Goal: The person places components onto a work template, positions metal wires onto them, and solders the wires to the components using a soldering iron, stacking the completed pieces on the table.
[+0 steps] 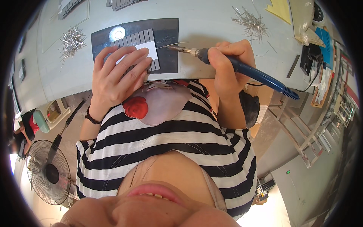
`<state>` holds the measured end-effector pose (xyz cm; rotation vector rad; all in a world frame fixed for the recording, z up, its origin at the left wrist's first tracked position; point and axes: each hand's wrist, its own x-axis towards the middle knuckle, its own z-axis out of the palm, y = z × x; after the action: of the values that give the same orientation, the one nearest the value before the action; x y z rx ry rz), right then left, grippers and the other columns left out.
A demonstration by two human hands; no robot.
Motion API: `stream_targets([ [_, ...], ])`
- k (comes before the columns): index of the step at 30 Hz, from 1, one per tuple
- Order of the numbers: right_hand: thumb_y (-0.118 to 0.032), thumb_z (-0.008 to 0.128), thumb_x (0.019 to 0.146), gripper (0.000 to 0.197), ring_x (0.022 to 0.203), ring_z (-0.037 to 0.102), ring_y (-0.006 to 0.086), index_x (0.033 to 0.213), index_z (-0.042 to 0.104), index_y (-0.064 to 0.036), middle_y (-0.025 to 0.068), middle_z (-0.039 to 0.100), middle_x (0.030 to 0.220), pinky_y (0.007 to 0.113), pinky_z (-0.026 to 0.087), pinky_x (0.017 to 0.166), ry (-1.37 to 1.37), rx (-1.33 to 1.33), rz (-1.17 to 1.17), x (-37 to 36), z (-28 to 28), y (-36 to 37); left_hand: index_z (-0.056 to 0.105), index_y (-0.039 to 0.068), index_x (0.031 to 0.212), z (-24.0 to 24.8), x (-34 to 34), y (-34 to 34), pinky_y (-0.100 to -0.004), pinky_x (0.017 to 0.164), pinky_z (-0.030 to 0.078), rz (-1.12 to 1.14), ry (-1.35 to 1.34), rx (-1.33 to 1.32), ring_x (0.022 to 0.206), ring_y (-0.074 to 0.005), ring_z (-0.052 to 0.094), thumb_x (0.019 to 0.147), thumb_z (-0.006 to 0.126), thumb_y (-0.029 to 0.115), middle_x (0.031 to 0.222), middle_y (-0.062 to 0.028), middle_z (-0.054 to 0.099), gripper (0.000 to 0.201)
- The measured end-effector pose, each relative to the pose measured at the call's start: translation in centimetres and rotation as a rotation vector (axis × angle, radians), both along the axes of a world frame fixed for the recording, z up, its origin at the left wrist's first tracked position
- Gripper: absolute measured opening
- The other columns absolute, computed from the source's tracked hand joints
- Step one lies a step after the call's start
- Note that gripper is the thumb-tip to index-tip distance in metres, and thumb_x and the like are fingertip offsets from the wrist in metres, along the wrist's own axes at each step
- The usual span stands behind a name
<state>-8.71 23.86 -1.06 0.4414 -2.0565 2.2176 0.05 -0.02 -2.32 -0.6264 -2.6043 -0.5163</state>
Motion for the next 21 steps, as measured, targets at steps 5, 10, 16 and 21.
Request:
stream_targets([
  [5, 0.006, 0.052, 0.081, 0.015, 0.048, 0.024, 0.0069, 0.076, 0.044, -0.0051, -0.0044, 0.031, 0.054, 0.030, 0.032, 0.057, -0.003, -0.010, 0.031, -0.16, 0.15, 0.03, 0.073, 0.009, 0.106, 0.07, 0.02, -0.02, -0.0427, 0.098, 0.047, 0.001, -0.011, 0.006, 0.106, -0.0212, 0.065, 0.080, 0.077, 0.015, 0.117, -0.0021, 0.070, 0.027],
  [10, 0.007, 0.052, 0.082, 0.016, 0.047, 0.024, 0.0066, 0.076, 0.044, -0.0055, -0.0049, 0.030, 0.054, 0.029, 0.030, 0.056, -0.008, -0.011, 0.028, -0.26, 0.30, -0.03, 0.073, 0.009, 0.106, 0.09, 0.05, -0.03, -0.0434, 0.099, 0.046, 0.001, -0.018, 0.003, 0.107, -0.0215, 0.065, 0.080, 0.077, 0.015, 0.118, -0.0022, 0.070, 0.027],
  [16, 0.007, 0.053, 0.082, 0.017, 0.048, 0.024, 0.0064, 0.076, 0.043, -0.0056, -0.0047, 0.031, 0.055, 0.028, 0.029, 0.055, -0.016, -0.019, 0.042, -0.28, 0.42, -0.05, 0.073, 0.009, 0.107, 0.10, 0.04, -0.05, -0.0437, 0.100, 0.046, 0.000, -0.020, 0.000, 0.108, -0.0217, 0.065, 0.080, 0.077, 0.015, 0.118, -0.0023, 0.070, 0.027],
  [21, 0.007, 0.053, 0.081, 0.017, 0.048, 0.025, 0.0065, 0.076, 0.043, -0.0056, -0.0046, 0.031, 0.055, 0.029, 0.031, 0.057, -0.019, -0.001, 0.034, -0.30, 0.33, -0.09, 0.073, 0.009, 0.107, 0.03, 0.06, -0.04, -0.0438, 0.099, 0.047, 0.002, -0.017, 0.000, 0.108, -0.0216, 0.065, 0.081, 0.077, 0.015, 0.119, -0.0023, 0.070, 0.027],
])
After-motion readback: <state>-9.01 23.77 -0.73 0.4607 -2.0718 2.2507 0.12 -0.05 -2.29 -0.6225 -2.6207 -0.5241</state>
